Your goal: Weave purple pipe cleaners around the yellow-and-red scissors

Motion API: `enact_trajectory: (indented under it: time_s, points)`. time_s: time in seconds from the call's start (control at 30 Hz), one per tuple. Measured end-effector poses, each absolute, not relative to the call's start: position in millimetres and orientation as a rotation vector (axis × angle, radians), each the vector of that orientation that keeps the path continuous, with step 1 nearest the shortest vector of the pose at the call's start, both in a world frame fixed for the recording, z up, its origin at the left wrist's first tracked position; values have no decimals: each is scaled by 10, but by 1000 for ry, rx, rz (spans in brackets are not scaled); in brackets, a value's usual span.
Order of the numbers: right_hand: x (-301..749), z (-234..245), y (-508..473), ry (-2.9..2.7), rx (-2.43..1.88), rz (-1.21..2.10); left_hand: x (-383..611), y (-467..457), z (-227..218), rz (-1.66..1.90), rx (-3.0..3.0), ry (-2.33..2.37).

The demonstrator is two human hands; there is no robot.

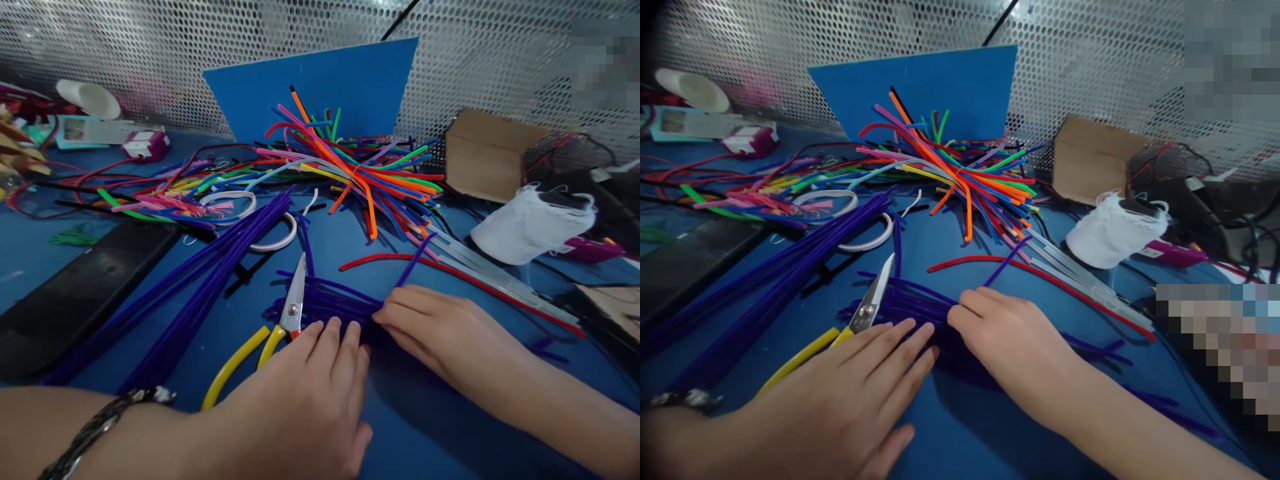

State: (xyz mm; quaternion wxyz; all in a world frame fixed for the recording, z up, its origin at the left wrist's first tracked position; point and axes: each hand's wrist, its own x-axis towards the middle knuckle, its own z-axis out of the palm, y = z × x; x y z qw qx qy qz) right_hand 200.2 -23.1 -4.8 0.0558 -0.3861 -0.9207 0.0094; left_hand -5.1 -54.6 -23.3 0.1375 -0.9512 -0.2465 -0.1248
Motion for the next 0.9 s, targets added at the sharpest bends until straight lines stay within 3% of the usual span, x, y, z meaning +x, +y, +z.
enact_trajectory:
  time_s: [0.57, 0.9]
  points:
    - [2099, -75, -336, -2674, -1226, 444, -70, -500, -166, -217, -2877, -911]
    - [2074, -81, -343, -2590, -1249, 329, -41, -513, -195, -271, -2709, -880]
